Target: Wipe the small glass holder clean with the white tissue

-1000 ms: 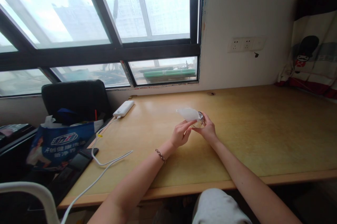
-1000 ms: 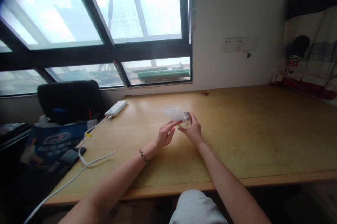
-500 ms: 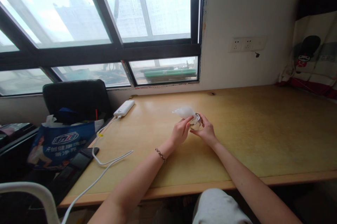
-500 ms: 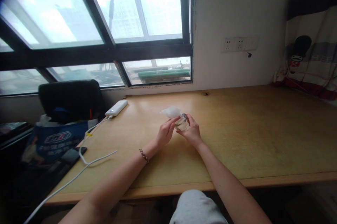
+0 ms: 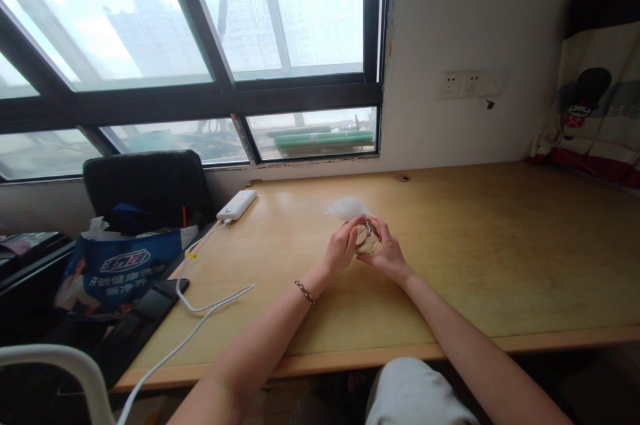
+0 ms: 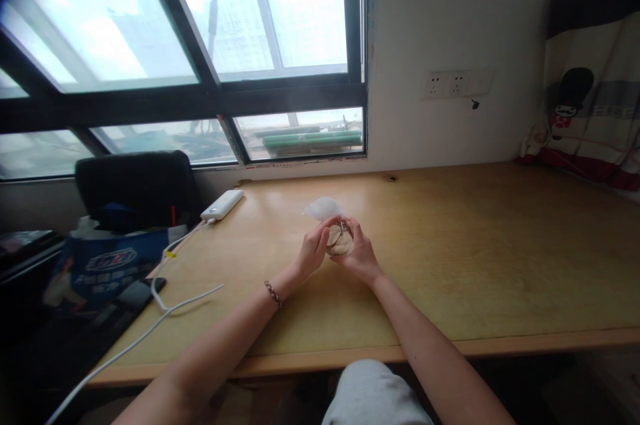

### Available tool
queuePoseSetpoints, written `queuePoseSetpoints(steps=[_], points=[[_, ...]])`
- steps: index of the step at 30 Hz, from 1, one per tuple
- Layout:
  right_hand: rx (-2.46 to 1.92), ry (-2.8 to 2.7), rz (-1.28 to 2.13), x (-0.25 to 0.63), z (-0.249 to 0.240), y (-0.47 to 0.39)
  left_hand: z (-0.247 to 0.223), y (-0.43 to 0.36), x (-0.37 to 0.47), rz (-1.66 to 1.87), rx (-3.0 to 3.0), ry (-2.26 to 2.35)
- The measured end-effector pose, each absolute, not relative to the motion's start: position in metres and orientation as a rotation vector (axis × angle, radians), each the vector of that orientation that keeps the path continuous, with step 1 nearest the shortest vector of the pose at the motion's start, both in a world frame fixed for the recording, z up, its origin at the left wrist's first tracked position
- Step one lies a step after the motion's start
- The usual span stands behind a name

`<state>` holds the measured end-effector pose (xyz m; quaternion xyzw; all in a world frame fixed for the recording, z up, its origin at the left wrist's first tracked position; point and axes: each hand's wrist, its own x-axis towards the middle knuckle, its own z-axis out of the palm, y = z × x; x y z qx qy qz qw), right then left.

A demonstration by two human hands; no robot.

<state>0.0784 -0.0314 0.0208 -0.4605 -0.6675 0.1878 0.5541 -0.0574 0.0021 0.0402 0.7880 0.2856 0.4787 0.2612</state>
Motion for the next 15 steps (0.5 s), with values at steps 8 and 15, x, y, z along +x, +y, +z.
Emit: queuePoseSetpoints(steps=[8, 15], points=[[-1.127, -1.587, 0.264, 0.076, 0.023, -0.035, 0.026, 0.023, -0.053, 1.409, 1.575, 0.861], [-1.232, -1.376, 0.134, 0.086, 0.026, -0.028, 0.024, 0.019, -0.046, 1.317, 1.220, 0.753]])
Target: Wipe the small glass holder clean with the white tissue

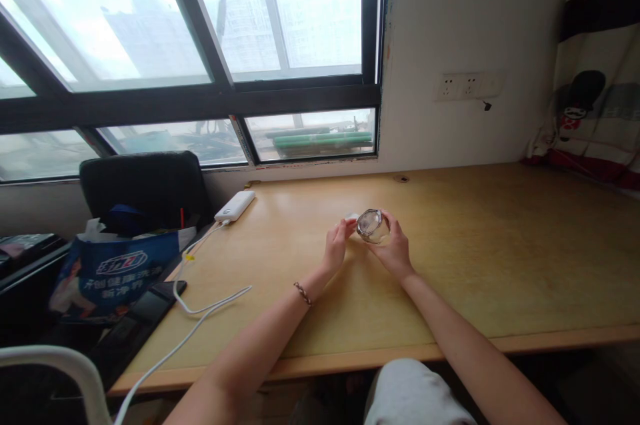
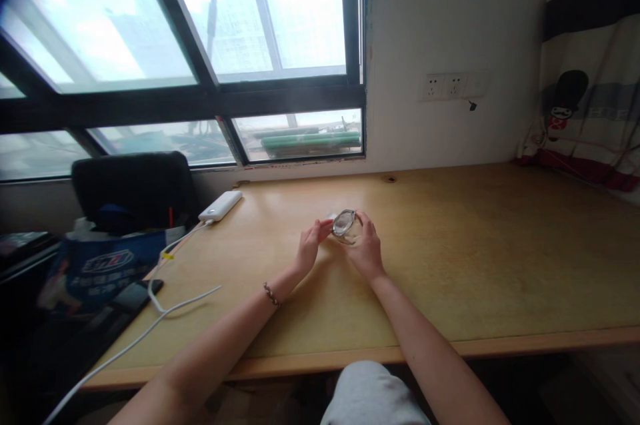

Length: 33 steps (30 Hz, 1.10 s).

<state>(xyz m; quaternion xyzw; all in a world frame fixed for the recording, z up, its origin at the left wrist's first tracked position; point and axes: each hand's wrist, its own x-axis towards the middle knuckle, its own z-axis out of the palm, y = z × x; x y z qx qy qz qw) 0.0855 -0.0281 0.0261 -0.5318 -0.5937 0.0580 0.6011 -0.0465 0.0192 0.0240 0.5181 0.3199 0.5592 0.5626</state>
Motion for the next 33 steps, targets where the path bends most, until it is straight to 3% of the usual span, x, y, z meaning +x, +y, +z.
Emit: queuePoseSetpoints(steps=[6, 14, 22, 33], points=[[-1.299, -1.206, 0.139, 0.095, 0.021, -0.020, 0.027, 0.008, -0.042, 1.306, 1.347, 0.687], [-1.434, -1.048, 0.118, 0.103, 0.018, -0.014, 0.032, -0.012, -0.045, 1.240, 2.002, 0.645], [-1.422, -1.262, 0.048, 0.099, 0.017, -0.018, 0.038, -0.013, -0.048, 1.175, 2.557, 0.415], [-1.242, -1.641, -0.021, 0.081, 0.014, -0.027, 0.046, -0.014, -0.050, 1.301, 2.385, 0.662]])
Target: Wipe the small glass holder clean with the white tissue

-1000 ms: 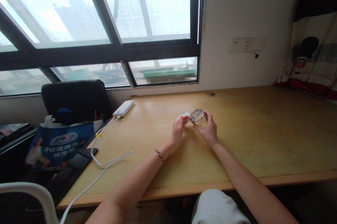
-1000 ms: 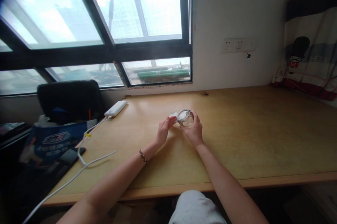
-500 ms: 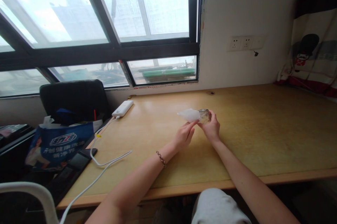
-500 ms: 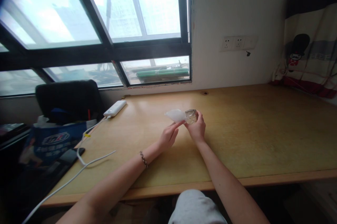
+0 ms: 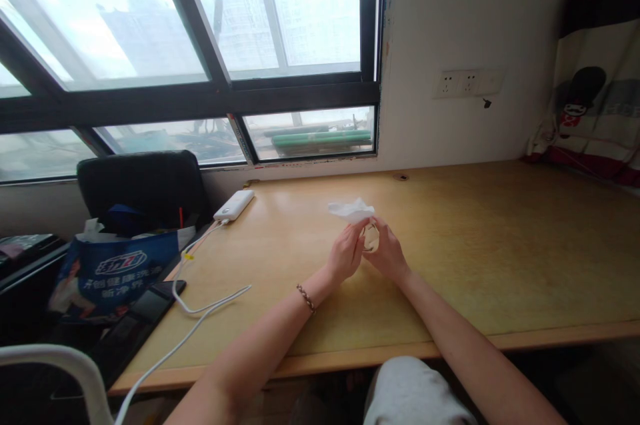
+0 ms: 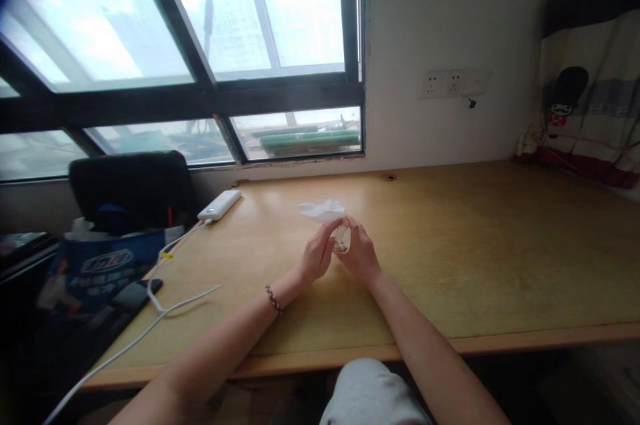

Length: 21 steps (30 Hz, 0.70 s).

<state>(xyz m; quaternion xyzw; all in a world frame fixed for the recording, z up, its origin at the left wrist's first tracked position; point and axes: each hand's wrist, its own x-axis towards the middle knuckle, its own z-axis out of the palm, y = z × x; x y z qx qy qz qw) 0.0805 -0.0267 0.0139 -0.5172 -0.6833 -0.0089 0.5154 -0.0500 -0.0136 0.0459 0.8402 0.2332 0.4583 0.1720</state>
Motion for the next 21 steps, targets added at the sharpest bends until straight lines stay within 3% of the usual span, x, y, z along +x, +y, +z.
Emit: queuePoseSetpoints(steps=[9, 21], points=[[-1.138, -1.753, -0.094, 0.081, 0.025, -0.034, 0.029, 0.015, -0.051, 1.369, 1.677, 0.925], [-1.222, -1.670, -0.073, 0.082, 0.033, -0.037, 0.028, 0.008, -0.035, 0.958, 1.200, 0.530]])
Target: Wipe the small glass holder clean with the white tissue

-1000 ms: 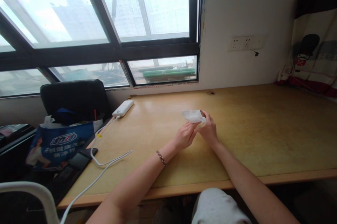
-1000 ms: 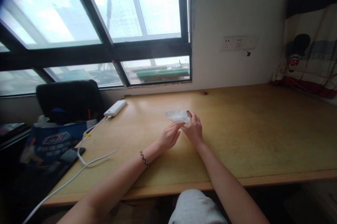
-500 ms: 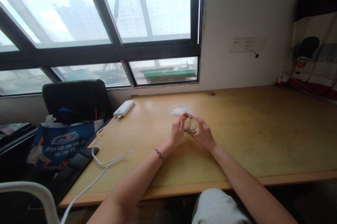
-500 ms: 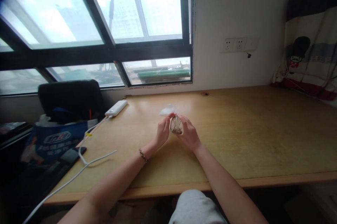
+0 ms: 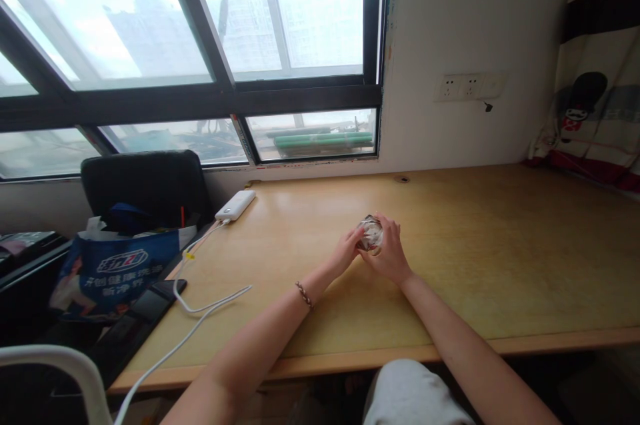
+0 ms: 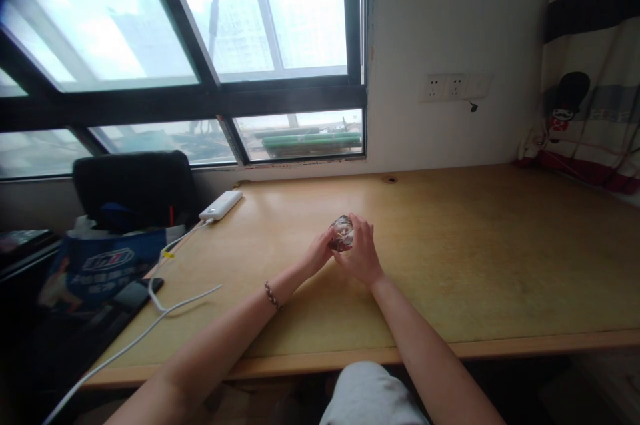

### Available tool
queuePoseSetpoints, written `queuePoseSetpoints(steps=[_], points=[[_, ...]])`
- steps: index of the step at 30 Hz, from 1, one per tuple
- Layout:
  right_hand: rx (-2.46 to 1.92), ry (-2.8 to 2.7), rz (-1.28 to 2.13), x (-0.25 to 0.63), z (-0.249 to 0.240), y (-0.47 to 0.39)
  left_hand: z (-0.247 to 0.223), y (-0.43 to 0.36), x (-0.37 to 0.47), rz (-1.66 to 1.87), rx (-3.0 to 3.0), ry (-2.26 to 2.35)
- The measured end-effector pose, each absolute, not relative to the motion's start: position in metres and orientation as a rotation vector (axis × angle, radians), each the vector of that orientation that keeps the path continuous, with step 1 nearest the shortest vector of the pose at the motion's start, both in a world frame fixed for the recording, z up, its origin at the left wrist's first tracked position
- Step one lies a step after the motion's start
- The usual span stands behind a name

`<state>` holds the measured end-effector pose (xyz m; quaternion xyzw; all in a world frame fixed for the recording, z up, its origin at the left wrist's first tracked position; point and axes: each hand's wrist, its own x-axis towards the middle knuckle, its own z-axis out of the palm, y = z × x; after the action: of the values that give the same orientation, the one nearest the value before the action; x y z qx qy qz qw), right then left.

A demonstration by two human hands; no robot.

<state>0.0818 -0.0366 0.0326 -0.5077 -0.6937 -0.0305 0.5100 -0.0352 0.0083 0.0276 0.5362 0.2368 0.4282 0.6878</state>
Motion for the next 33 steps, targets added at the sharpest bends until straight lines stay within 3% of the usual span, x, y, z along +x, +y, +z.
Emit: queuePoseSetpoints(steps=[8, 19, 27, 33], points=[[-1.205, -1.607, 0.101, 0.082, 0.029, -0.035, 0.028, 0.010, -0.034, 0.781, 0.841, 0.529], [-1.357, -1.603, -0.095, 0.087, 0.025, -0.031, 0.028, 0.009, -0.039, 0.962, 1.373, 0.711], [-1.244, -1.582, 0.213, 0.091, 0.029, -0.028, 0.027, 0.022, -0.043, 1.026, 0.838, 0.591], [-1.245, -1.704, 0.459, 0.087, 0.025, -0.030, 0.027, 0.034, -0.049, 1.061, 0.827, 0.723]])
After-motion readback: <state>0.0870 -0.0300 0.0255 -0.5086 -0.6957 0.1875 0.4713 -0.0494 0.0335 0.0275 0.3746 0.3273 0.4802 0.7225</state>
